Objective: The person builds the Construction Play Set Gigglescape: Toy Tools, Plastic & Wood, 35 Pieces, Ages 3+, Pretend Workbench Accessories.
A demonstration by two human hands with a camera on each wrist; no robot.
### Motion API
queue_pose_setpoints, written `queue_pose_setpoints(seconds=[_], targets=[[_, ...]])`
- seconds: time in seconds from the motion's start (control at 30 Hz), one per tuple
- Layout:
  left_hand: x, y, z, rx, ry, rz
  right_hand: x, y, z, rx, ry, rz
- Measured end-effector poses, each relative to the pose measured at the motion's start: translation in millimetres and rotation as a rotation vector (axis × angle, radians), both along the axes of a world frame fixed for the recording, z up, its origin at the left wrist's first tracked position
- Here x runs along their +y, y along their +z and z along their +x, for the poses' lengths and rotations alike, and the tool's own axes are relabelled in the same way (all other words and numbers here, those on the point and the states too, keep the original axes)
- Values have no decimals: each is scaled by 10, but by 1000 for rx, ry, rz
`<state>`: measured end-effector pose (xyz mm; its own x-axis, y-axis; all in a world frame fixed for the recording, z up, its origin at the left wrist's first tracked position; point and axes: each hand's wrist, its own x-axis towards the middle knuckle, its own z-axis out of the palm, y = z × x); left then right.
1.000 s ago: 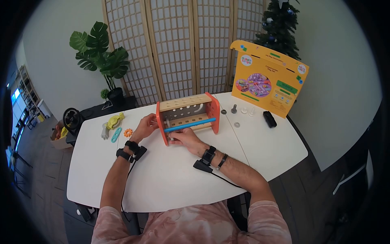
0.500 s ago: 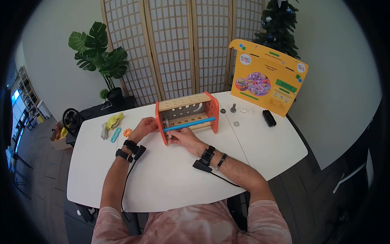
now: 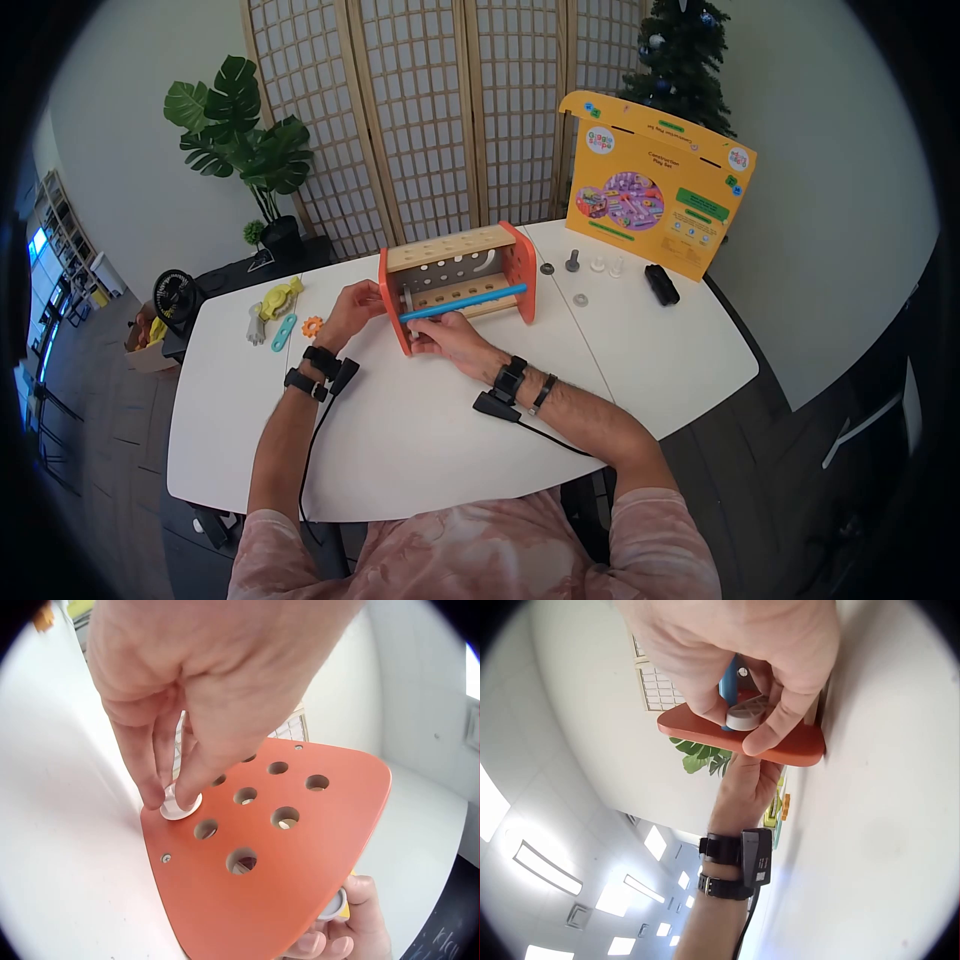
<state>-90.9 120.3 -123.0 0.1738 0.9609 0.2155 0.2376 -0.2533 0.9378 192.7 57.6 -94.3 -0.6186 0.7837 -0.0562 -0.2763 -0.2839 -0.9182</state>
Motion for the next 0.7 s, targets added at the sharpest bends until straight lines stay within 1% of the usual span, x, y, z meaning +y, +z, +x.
queue_pose_setpoints(seconds=[0.17, 0.27, 0.33, 0.43, 0.53, 0.7], targets=[[-84, 94, 62, -1, 4, -2, -26, 21, 9, -4, -4, 2], [-174, 186, 90, -42, 16, -32, -3, -13, 3, 5, 3, 3], [-229, 236, 82, -99, 7, -105, 9, -27, -6, 6, 4, -3], [-248, 267, 79, -145, 7, -121, 17, -19, -12, 5, 11, -8], [-248, 287, 83, -95, 27, -96, 18, -22, -7, 3, 23, -9], [-255, 274, 64, -118, 18, -93, 37, -40, -9, 8, 42, -9]])
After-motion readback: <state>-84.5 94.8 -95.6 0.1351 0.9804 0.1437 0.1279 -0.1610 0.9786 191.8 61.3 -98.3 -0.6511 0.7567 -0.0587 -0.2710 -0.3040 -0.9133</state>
